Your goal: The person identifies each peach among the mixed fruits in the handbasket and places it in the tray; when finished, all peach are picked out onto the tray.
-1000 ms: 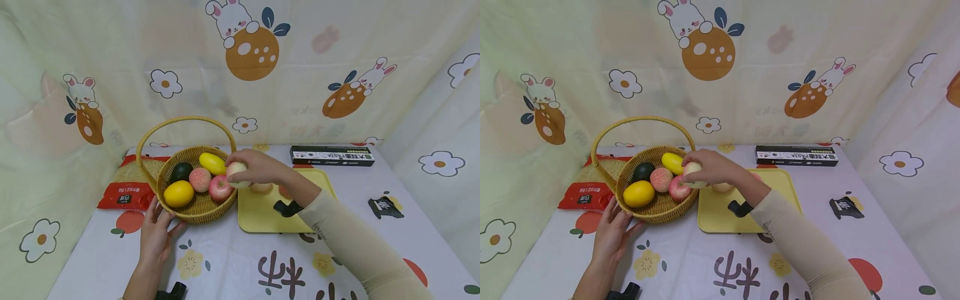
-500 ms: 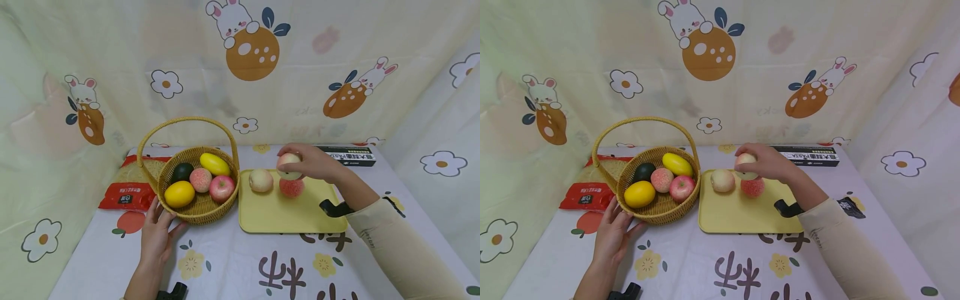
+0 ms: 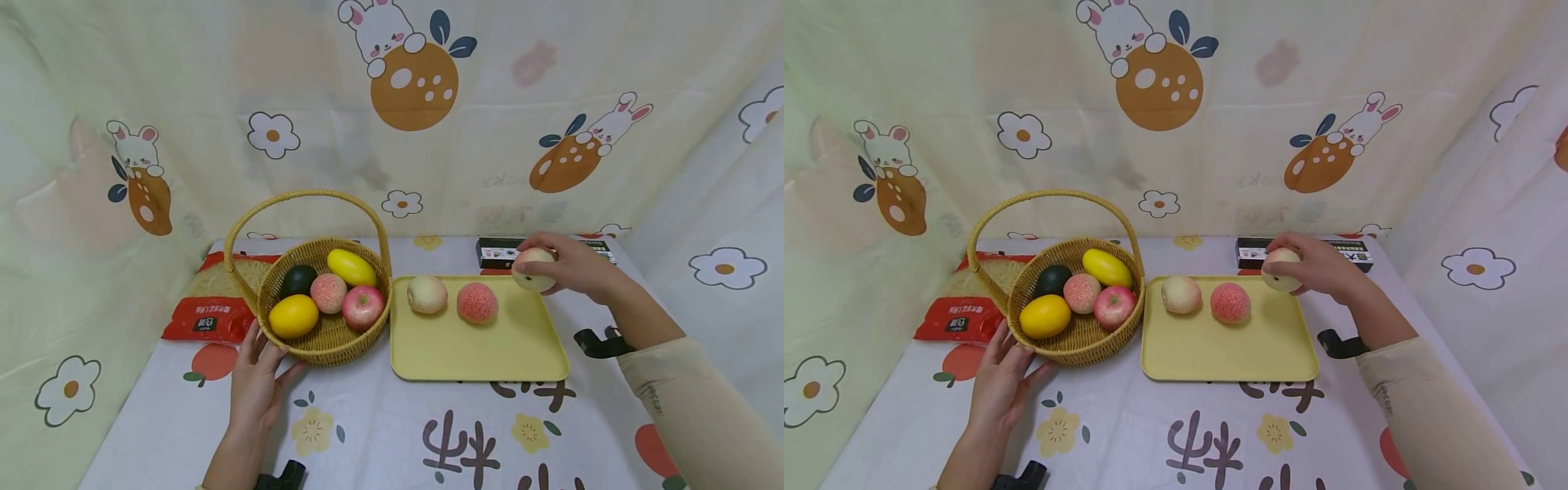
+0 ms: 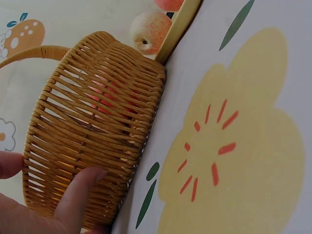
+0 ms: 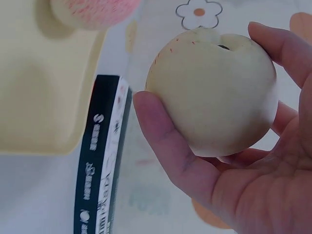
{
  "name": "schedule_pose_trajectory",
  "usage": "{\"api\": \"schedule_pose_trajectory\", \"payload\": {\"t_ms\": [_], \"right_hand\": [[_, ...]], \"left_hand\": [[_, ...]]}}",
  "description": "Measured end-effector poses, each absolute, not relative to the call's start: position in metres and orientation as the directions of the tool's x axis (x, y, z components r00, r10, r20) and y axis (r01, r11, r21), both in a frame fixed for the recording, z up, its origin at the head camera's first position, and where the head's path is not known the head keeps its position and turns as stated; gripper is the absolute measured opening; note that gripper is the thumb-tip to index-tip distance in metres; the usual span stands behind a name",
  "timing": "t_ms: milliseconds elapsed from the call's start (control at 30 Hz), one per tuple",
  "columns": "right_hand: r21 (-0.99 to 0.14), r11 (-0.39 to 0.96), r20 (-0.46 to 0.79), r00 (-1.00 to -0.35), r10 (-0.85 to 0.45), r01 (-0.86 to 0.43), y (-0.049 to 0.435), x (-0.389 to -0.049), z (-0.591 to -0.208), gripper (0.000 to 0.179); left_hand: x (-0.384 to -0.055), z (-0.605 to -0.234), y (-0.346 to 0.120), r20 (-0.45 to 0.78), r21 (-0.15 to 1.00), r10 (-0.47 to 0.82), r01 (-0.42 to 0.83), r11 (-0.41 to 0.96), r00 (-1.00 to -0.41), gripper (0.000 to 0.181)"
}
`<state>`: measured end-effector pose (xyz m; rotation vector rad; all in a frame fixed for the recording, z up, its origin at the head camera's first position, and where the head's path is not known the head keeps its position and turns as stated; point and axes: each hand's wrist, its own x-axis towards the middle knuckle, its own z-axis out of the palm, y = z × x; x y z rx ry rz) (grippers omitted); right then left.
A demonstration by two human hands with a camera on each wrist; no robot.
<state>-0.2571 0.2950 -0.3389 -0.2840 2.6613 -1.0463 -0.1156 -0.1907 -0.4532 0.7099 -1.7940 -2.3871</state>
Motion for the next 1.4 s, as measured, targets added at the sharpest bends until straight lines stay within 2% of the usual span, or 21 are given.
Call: {"api": "schedule_pose_trajectory", "payload": {"t_ms": [633, 833, 1067, 1400], "right_hand": [[-0.699, 0.713, -0.320, -0.916, -0.242, 0.056, 0.314, -0.277, -0.403, 0.060], [-0.675, 0.735, -0.342, -0.911, -0.229, 0.069, 0.309, -0.277, -0.408, 0.067], [-0.646, 0.759, -0.383, -0.895, -0.231, 0.081, 0.304, -0.279, -0.412, 0.060], [-0.603, 0.796, -0.403, -0.882, -0.246, 0.054, 0.301, -0.278, -0.404, 0.064]], "left_hand": [[-0.115, -0.450, -0.191, -0.326, 0.924, -0.322, -0.227, -0.308, -0.889, 0.078], [-0.114, -0.449, -0.191, -0.331, 0.923, -0.329, -0.231, -0.307, -0.885, 0.079], [-0.114, -0.449, -0.191, -0.324, 0.926, -0.328, -0.226, -0.303, -0.887, 0.079], [-0.115, -0.450, -0.191, -0.328, 0.924, -0.329, -0.228, -0.307, -0.886, 0.079]]}}
